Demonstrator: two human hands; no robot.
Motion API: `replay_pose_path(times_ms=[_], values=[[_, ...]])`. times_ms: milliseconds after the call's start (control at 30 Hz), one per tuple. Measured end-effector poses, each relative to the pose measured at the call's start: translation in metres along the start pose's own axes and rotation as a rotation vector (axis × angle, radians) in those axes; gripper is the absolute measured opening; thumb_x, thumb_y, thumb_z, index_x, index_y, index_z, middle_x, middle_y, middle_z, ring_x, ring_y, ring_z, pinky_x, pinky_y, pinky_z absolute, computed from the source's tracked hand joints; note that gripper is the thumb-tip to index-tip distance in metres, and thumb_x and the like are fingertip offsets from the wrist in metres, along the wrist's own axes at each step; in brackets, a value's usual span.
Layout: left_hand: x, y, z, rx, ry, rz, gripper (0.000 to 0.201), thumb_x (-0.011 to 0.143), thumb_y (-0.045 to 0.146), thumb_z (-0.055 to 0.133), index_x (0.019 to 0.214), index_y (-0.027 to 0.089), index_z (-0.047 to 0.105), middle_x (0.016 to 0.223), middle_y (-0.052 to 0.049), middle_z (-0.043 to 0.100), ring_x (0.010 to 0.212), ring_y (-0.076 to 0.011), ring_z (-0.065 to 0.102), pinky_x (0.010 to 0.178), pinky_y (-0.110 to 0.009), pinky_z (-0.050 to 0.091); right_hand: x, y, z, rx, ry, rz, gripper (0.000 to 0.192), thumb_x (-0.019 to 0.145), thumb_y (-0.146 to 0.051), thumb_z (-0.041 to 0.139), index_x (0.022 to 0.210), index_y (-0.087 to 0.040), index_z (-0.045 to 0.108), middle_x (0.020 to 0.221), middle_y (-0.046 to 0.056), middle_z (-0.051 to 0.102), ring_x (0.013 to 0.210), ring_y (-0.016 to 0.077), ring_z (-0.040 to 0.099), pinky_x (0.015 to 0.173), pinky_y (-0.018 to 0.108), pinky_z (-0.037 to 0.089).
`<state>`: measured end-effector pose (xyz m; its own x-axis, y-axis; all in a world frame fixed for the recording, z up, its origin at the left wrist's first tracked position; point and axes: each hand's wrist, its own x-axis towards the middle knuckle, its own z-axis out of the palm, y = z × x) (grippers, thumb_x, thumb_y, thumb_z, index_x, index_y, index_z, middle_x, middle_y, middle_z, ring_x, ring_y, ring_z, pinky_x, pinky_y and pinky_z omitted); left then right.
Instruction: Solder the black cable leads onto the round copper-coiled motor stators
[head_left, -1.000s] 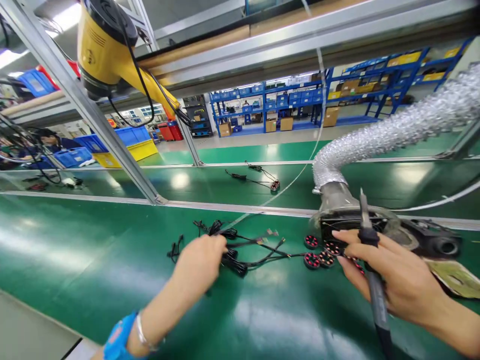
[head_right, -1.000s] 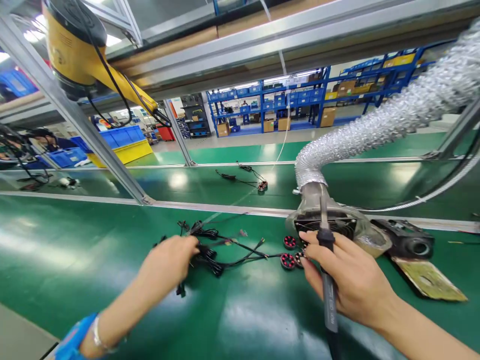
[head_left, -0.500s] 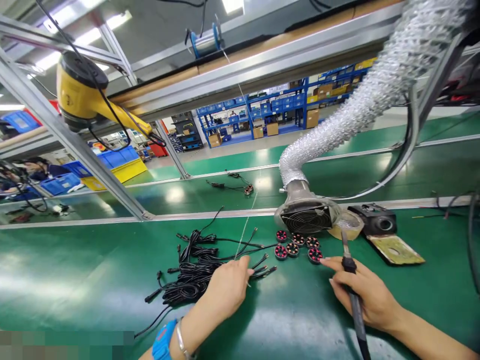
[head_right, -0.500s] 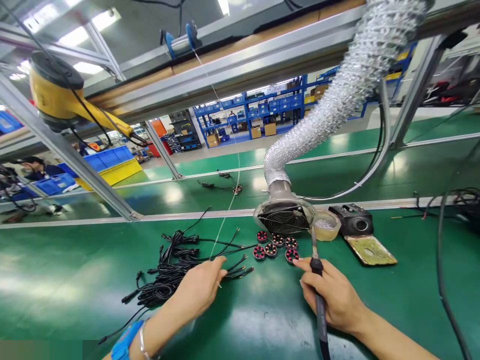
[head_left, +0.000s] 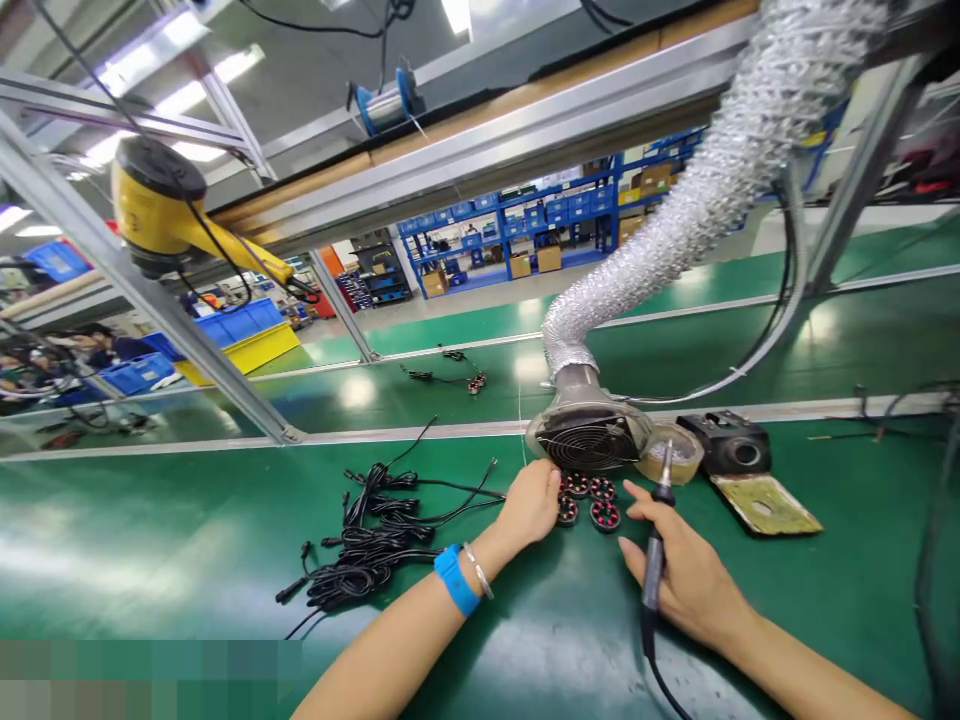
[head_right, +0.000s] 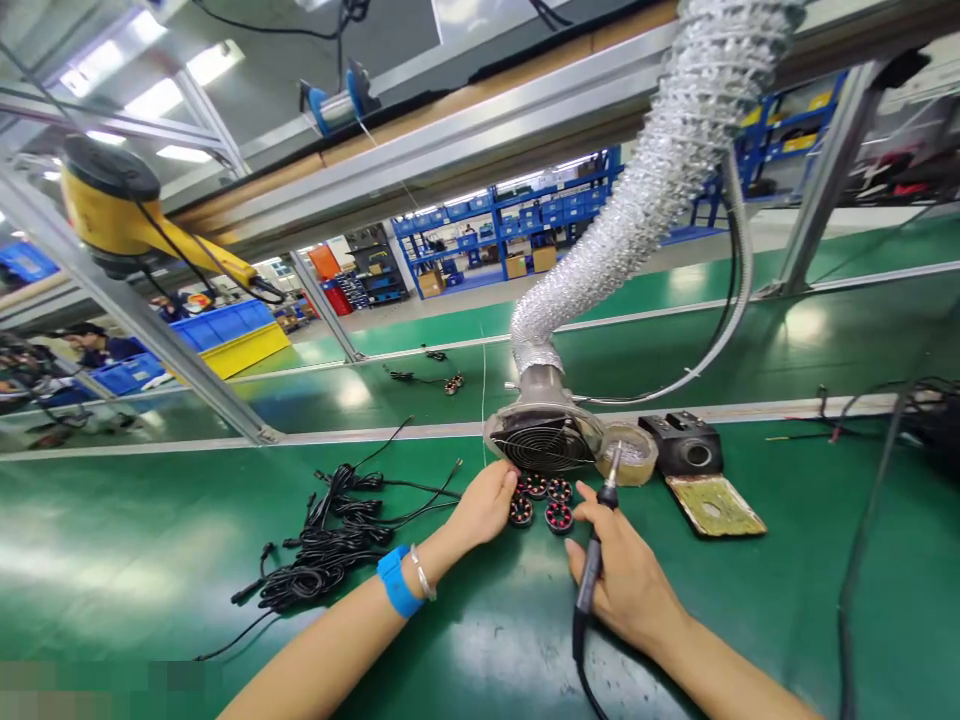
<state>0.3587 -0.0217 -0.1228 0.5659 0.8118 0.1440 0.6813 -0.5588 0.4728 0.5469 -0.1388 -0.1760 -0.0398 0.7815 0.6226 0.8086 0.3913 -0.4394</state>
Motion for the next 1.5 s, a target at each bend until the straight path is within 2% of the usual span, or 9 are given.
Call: replay_pose_path(times_ms=[200, 433, 600, 733, 900, 1033, 1200, 1333, 1500], values=[[-0.001, 0.01, 0.006, -0.071, -0.05, 0.133, 0.04, 0.101, 0.03, 0.029, 0.127, 0.021, 0.058, 0.126, -0.006, 0.064, 0.112, -0.0209, 0.056, 0.1, -0.037, 0.041, 0.007, -0.002, 0.003, 0.088, -0.056, 0.128, 0.03, 0.091, -0.03, 0.049, 0.119, -0.021, 0.039, 0.144, 0.021, 0.046, 0.128, 0.0272, 0.054, 0.1, 0.046, 0.052], [-0.012, 0.023, 0.004, -0.07, -0.059, 0.159, 0.038, 0.103, 0.032, 0.029, 0.105, 0.023, 0.066, 0.105, 0.0, 0.071, 0.099, -0.0146, 0.061, 0.094, -0.027, 0.045, -0.006, 0.001, -0.003, 0.086, -0.037, 0.127, 0.031, 0.09, -0.034, 0.054, 0.117, -0.022, 0.043, 0.138, 0.017, 0.053, 0.122, 0.0278, 0.059, 0.097, 0.048, 0.053], [-0.02, -0.028, -0.062, 0.108, 0.054, -0.147, 0.048, 0.105, 0.033, 0.014, 0.113, 0.019, 0.06, 0.099, -0.004, 0.07, 0.093, -0.014, 0.064, 0.089, -0.028, 0.049, -0.012, 0.002, -0.011, 0.096, 0.119, 0.047, 0.033, 0.087, -0.035, 0.062, 0.113, -0.022, 0.048, 0.134, 0.015, 0.057, 0.112, 0.0278, 0.064, 0.094, 0.043, 0.052], [0.009, -0.098, -0.129, 0.326, 0.073, -0.476, 0.03, 0.095, 0.035, 0.056, 0.118, 0.015, 0.059, 0.117, -0.009, 0.062, 0.101, -0.0215, 0.063, 0.087, -0.043, 0.053, -0.006, -0.002, -0.009, 0.131, 0.18, -0.031, 0.03, 0.086, -0.03, 0.064, 0.111, -0.021, 0.05, 0.134, 0.015, 0.058, 0.109, 0.0264, 0.066, 0.093, 0.039, 0.05], [0.02, -0.153, -0.159, 0.479, 0.085, -0.728, 0.035, 0.094, 0.033, 0.059, 0.124, 0.015, 0.057, 0.123, -0.011, 0.06, 0.104, -0.023, 0.062, 0.086, -0.043, 0.054, -0.009, -0.003, -0.005, 0.194, 0.146, -0.15, 0.03, 0.083, -0.019, 0.066, 0.11, -0.02, 0.054, 0.137, 0.013, 0.056, 0.116, 0.0275, 0.062, 0.097, 0.038, 0.047], [-0.021, -0.158, -0.184, 0.578, 0.284, -0.807, 0.031, 0.095, 0.034, 0.057, 0.12, 0.016, 0.059, 0.118, -0.009, 0.062, 0.1, -0.0215, 0.063, 0.085, -0.041, 0.054, -0.015, -0.004, -0.008, 0.271, 0.174, -0.123, 0.035, 0.079, -0.014, 0.069, 0.111, -0.02, 0.055, 0.138, 0.012, 0.056, 0.118, 0.0296, 0.061, 0.1, 0.041, 0.046], [-0.106, -0.125, -0.232, 0.692, 0.639, -0.814, 0.037, 0.103, 0.033, 0.027, 0.112, 0.015, 0.057, 0.095, -0.01, 0.066, 0.089, -0.0224, 0.063, 0.073, -0.031, 0.048, -0.014, -0.005, -0.009, 0.266, 0.14, -0.1, 0.036, 0.079, -0.018, 0.068, 0.111, -0.024, 0.053, 0.138, 0.011, 0.056, 0.118, 0.0303, 0.06, 0.1, 0.044, 0.047], [-0.16, -0.081, -0.211, 0.571, 0.652, -0.466, 0.028, 0.096, 0.041, 0.043, 0.094, 0.02, 0.061, 0.071, -0.001, 0.062, 0.063, -0.0167, 0.056, 0.06, -0.027, 0.043, -0.01, -0.01, -0.012, 0.224, 0.11, -0.104, 0.033, 0.082, -0.021, 0.066, 0.111, -0.025, 0.052, 0.135, 0.012, 0.058, 0.115, 0.031, 0.063, 0.096, 0.046, 0.05], [-0.182, -0.037, -0.11, 0.398, 0.053, 0.058, 0.02, 0.094, 0.025, 0.046, 0.079, 0.022, 0.059, 0.068, -0.003, 0.062, 0.064, -0.0174, 0.055, 0.06, -0.029, 0.041, -0.003, -0.019, -0.018, 0.181, 0.129, -0.131, 0.029, 0.083, -0.017, 0.064, 0.109, -0.022, 0.051, 0.13, 0.015, 0.061, 0.113, 0.0296, 0.064, 0.095, 0.044, 0.051]])
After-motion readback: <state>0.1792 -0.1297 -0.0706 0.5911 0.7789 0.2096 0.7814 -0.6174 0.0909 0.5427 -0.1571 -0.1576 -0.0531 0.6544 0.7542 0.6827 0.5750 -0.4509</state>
